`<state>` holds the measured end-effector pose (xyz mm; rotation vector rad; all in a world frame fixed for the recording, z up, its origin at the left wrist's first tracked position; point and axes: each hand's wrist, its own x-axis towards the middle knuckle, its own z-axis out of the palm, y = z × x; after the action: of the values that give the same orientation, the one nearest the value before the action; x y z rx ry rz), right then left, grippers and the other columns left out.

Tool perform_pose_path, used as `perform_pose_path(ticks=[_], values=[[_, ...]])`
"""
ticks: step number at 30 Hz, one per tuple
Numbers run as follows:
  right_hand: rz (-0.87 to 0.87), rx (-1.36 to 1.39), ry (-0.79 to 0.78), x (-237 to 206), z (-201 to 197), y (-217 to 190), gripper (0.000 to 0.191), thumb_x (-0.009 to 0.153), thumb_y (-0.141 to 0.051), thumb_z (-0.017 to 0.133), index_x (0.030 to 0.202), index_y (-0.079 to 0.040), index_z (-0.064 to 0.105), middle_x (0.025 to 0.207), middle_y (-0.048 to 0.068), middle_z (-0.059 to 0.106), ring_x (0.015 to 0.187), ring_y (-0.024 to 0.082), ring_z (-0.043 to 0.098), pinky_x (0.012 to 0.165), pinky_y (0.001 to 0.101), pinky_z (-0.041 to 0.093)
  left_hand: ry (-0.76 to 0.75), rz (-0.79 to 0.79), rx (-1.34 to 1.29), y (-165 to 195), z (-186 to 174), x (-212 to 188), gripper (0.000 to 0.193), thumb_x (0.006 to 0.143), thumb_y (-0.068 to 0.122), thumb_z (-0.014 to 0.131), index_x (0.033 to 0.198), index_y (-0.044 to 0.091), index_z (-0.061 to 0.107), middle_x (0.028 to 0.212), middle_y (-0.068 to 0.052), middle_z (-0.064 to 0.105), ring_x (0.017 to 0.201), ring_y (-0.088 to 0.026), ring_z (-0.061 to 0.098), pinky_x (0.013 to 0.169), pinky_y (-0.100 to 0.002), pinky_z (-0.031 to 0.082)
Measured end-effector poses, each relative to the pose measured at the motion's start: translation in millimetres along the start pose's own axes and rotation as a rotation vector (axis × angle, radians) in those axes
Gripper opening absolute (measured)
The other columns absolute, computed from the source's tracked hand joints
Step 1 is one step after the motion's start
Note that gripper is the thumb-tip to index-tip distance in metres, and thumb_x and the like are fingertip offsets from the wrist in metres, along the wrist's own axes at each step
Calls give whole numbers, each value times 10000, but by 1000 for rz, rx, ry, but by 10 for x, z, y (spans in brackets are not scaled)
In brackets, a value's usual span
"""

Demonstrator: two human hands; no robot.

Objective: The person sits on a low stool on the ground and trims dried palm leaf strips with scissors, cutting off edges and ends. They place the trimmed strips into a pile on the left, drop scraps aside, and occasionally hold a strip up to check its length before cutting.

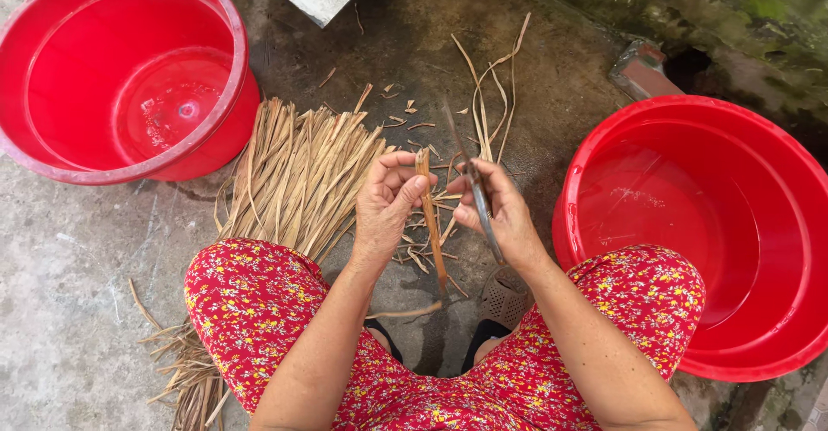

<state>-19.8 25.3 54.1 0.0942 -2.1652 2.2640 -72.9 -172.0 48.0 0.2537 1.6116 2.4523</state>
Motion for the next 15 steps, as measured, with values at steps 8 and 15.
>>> perform_pose_path(ticks=[8,15], values=[[30,-159,-92,-56,160,-43,748,833,-251,837,1454,-83,456,1285,88,673,1228,171,624,1054,328,481,39,109,6,-15,-86,-4,192,995,69,687,1170,18,624,1065,-25,727,963,-77,683,859,-226,570],[29,-320,-68,-79,234,-118,779,770,-307,863,1423,-105,489,1237,49,721,1169,138,653,905,304,499,50,18,-50,44,-76,-21,177,1001,60,699,1163,23,639,1029,-11,699,862,-43,616,711,-184,492]])
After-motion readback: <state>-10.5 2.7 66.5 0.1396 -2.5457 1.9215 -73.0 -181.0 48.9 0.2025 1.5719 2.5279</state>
